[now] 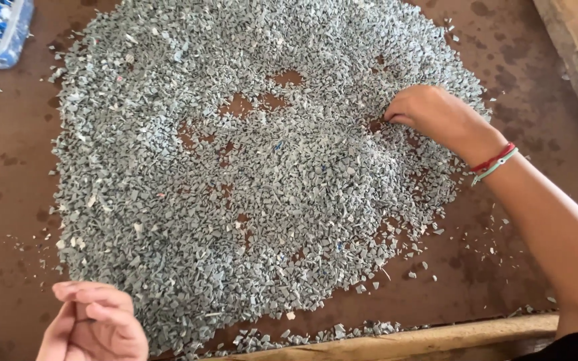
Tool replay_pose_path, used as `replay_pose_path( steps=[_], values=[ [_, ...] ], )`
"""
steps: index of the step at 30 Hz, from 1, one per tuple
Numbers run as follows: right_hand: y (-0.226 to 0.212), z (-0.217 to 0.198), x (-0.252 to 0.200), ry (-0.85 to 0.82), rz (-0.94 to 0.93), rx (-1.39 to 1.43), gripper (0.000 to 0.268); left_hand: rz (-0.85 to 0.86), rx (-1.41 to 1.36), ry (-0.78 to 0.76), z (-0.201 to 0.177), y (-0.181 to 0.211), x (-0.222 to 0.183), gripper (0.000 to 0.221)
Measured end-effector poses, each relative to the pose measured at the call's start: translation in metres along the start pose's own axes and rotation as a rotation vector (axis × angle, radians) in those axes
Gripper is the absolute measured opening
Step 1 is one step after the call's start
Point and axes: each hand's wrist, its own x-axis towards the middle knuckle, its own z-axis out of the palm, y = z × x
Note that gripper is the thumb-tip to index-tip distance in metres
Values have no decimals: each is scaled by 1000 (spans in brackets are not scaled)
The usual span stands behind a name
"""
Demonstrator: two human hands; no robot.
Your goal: Manually sorting and removing blue plastic contaminants from a pile of shredded grey plastic material on a sorting table.
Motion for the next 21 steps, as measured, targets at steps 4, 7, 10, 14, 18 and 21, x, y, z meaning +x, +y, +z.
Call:
replay_pose_path(
  steps=[4,7,10,14,18,21],
  values=[
    [7,9,-5,56,-82,-196,16,-64,42,20,13,-14,-2,30],
    [-15,-12,-13,96,43,-76,12,-154,5,172,23,-36,-2,33],
    [-69,-40,-33,198,74,202,10,-254,117,201,22,-76,-11,30],
    [-160,-45,-85,331,-249,237,14,-390,326,203,18,-113,-20,28],
    [-244,-71,-92,395,-666,91,21,-604,389,316,14,-140,-26,45],
    [-248,-66,-106,416,-878,30,28,-709,410,387,6,-149,-28,55]
  ],
)
